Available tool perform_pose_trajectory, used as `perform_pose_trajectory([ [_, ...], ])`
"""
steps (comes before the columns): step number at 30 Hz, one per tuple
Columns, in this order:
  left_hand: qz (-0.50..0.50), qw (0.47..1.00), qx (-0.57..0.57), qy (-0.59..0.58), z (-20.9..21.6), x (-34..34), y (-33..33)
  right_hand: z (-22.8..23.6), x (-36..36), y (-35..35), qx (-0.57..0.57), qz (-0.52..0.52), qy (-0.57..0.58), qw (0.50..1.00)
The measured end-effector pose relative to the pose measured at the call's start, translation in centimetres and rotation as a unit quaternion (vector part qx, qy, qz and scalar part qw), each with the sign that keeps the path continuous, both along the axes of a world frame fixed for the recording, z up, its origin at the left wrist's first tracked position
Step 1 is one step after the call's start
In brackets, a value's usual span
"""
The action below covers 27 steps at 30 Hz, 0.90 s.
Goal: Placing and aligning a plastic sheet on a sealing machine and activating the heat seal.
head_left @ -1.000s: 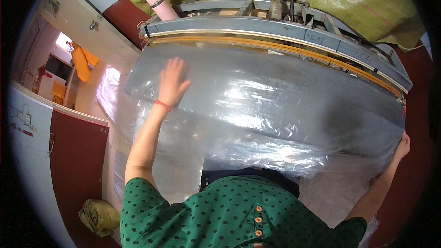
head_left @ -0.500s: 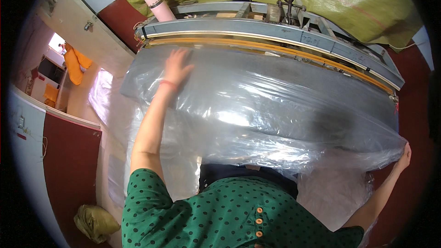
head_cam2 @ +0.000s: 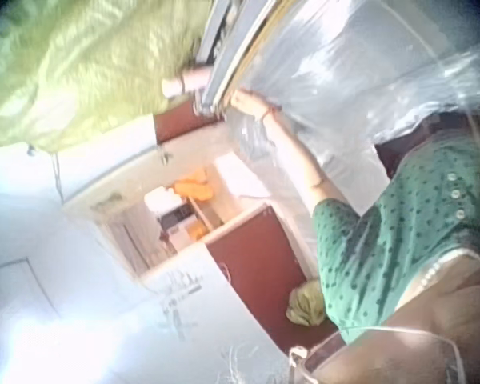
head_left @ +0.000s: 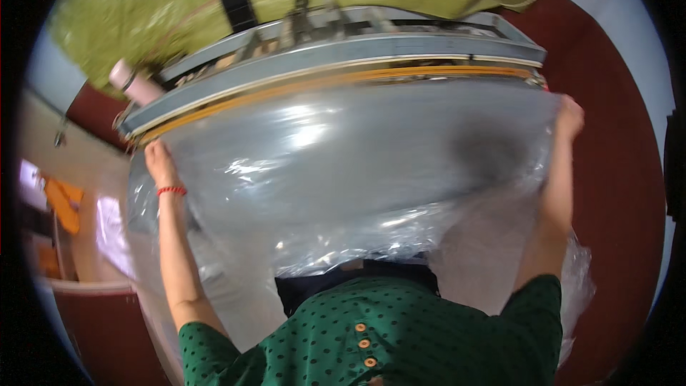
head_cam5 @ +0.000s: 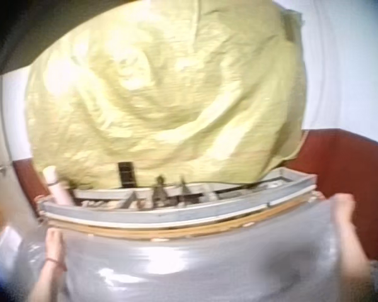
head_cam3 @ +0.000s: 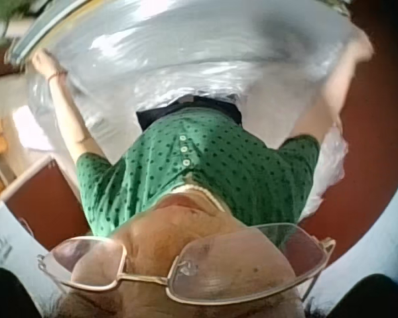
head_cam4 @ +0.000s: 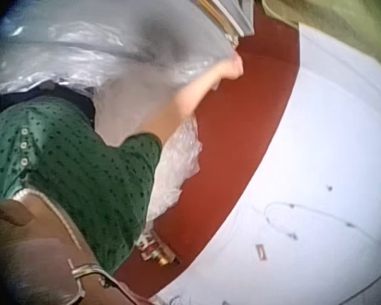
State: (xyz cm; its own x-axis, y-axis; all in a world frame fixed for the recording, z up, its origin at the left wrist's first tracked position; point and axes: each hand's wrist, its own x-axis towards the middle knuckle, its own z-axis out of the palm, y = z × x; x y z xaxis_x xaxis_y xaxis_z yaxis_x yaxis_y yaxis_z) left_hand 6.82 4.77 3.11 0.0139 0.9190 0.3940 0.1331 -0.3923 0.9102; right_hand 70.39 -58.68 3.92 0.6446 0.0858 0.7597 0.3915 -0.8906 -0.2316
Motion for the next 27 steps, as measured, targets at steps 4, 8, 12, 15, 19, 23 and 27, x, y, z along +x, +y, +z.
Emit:
perform_pose_trajectory([
  [4,0.067,0.996,-0.021,0.05,-3.9,-0.8,5.4,-5.0,1.4,8.6,0.32,0.153,0.097,0.93],
  [8,0.02,0.999,0.026,-0.012,-6.3,-1.6,10.9,-5.9,3.4,12.4,0.427,0.248,0.17,0.853],
  [12,0.04,0.999,-0.001,0.009,-7.2,-1.9,13.7,-5.5,3.8,13.3,0.354,0.174,0.118,0.911],
  [15,0.028,0.999,0.006,-0.04,-7.2,-2.0,13.9,-5.1,3.4,13.7,0.383,0.142,0.078,0.91],
  [19,0.004,0.999,-0.001,-0.036,-6.1,-1.9,12.5,-4.0,2.6,13.3,0.451,0.173,0.218,0.848],
  [23,-0.052,0.984,-0.075,-0.151,-4.7,-1.2,10.4,-3.4,1.3,13.3,0.503,0.214,0.227,0.806],
  [27,-0.051,0.98,-0.114,-0.154,-3.2,-0.4,8.4,-2.5,-0.2,13.6,0.473,0.217,0.245,0.818],
])
